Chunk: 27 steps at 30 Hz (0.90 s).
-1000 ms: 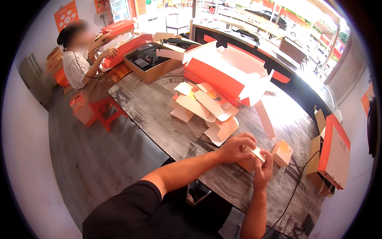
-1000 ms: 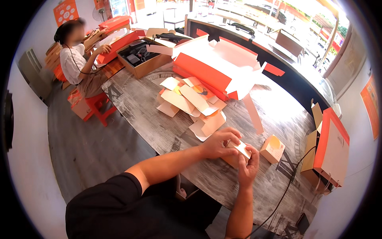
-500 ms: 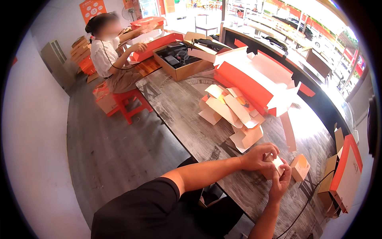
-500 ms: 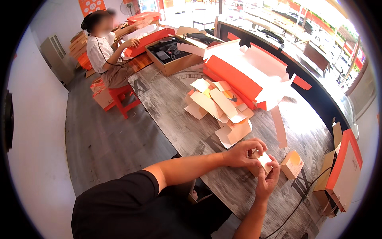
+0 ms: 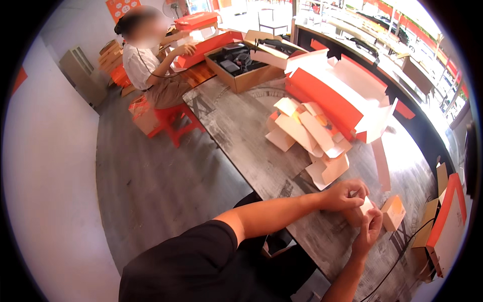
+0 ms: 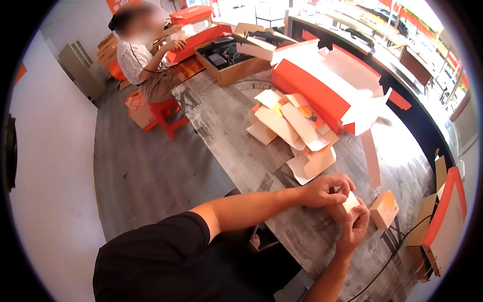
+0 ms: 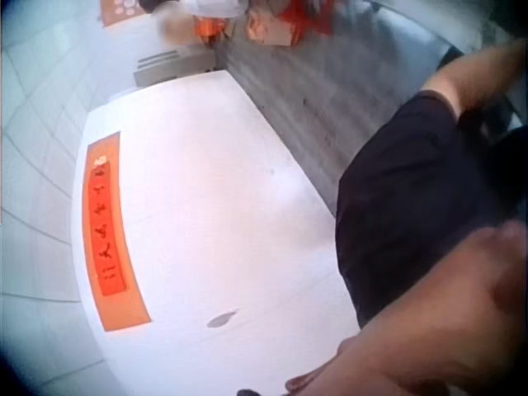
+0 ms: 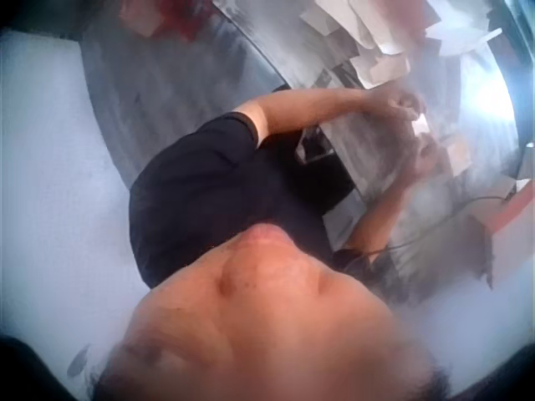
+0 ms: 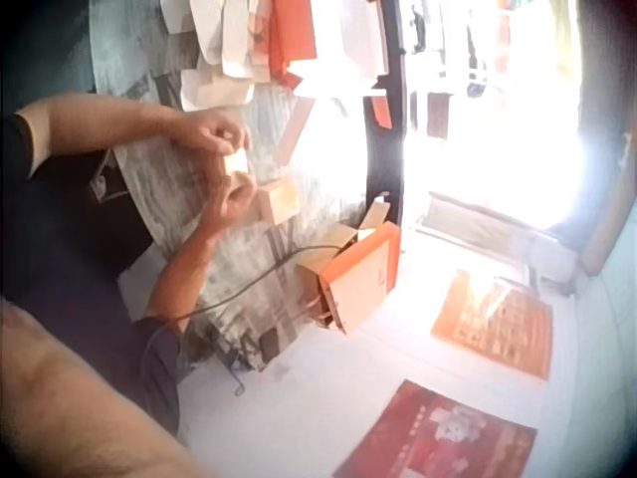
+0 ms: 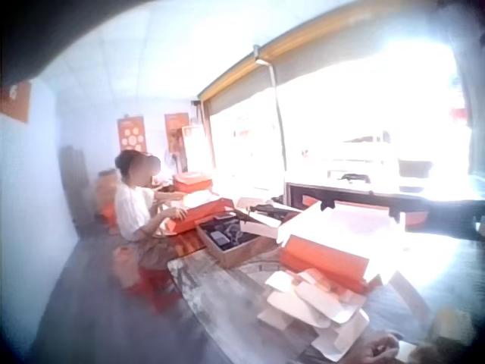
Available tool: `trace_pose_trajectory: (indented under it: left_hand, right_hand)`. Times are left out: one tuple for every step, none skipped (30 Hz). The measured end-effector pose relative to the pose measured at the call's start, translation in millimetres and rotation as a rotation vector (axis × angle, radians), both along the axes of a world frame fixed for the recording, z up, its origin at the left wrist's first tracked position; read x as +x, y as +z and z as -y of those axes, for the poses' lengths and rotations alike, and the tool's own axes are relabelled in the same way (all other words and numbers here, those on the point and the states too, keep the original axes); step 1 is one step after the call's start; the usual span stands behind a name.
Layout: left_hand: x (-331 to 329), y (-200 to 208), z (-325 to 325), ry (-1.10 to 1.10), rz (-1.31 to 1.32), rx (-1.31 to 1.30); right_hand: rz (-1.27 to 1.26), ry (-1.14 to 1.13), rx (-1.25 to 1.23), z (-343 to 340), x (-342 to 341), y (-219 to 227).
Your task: The person assembles cardboard boxes by folding the pre-scored flaps and tucking them into place.
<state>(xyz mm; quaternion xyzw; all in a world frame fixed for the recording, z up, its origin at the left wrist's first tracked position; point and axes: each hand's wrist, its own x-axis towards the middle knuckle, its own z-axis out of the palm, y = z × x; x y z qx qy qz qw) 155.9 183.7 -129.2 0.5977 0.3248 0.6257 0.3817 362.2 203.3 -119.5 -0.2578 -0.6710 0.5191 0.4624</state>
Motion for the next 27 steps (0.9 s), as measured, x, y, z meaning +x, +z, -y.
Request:
trace_pose_trajectory:
  left_hand:
    - [0,-1,-1,0.044,-0.001,0.043]
    - [1,2,-1,0.017,-0.004,0.001]
    - [0,4,2,-0.01,-0.007,-0.042]
    - [-1,8,1,-0.036,-0.01,-0.085]
    - [-2,10,3,-0.041,-0.021,-0.085]
    - [-2,13,4,-0.051,-0.006,-0.12]
    - [-2,16,4,-0.061,0.009,-0.156]
    - [-2,18,7,-0.069,0.033,-0.195]
    - [-3,16,8,-0.07,0.034,-0.188]
    - [-4,14,8,-0.07,0.035,-0.18]
    - [-4,15,5,-0.071,0.032,-0.161]
    - [-3,15,5,-0.059,0.028,-0.152]
    - [-2,15,6,-0.048,0.025,-0.142]
    - [-2,16,8,-0.035,0.019,-0.13]
    - [-3,17,8,-0.029,0.014,-0.114]
    - [-4,18,7,-0.023,0.008,-0.098]
    - [-4,15,8,-0.017,0.001,-0.092]
    - [-4,12,7,0.027,-0.021,-0.044]
    - [-2,9,5,0.07,-0.043,0.003]
    - [-1,9,5,0.112,-0.064,0.053]
    - [-1,8,6,0.136,-0.071,0.064]
    - [-1,8,6,0.161,-0.078,0.074]
    - [0,8,5,0.185,-0.086,0.085]
    - [1,8,4,0.218,-0.096,0.094]
    - [2,9,4,0.251,-0.105,0.103]
    - [3,8,4,0.286,-0.115,0.112]
    - [2,7,4,0.304,-0.136,0.121]
  right_hand:
    - [-0.004,-0.005,0.006,0,-2,0]
    - [-0.003,-0.016,0.01,0,-2,0]
    - [-0.007,-0.028,0.008,0,-3,0]
    - [-0.015,-0.027,0.011,-2,-3,3]
    - [-0.019,-0.024,-0.002,0,-4,3]
    - [-0.023,-0.02,-0.015,2,-4,3]
    - [-0.015,-0.029,-0.02,0,-4,4]
    - [0.001,-0.034,-0.03,0,-5,5]
    - [0.017,-0.039,-0.039,0,-4,4]
    - [0.015,-0.035,-0.036,2,-3,2]
    - [0.009,-0.033,-0.022,0,-3,3]
    - [0.002,-0.03,-0.008,-2,-3,2]
    - [-0.006,-0.014,-0.028,-3,-1,0]
    - [-0.015,0.002,-0.045,-2,0,-2]
    - [-0.024,0.019,-0.062,-2,2,-3]
    - [-0.016,0.011,-0.05,-3,3,-3]
    - [-0.01,0.002,-0.048,-2,3,-4]
    - [-0.004,-0.006,-0.046,-2,3,-5]
    - [0.003,-0.009,-0.034,-3,3,-5]
    - [0.012,-0.014,-0.02,-1,2,-3]
    - [0.02,-0.019,-0.006,0,2,-2]
    - [0.022,-0.028,-0.007,0,2,-3]
    - [0.024,-0.038,-0.009,-1,3,-4]
    - [0.025,-0.047,-0.01,-2,3,-5]
    - [0.021,-0.054,-0.007,-3,4,-7]
    - [0.018,-0.059,-0.003,-3,3,-8]
    - [0.014,-0.065,0.001,-3,3,-8]
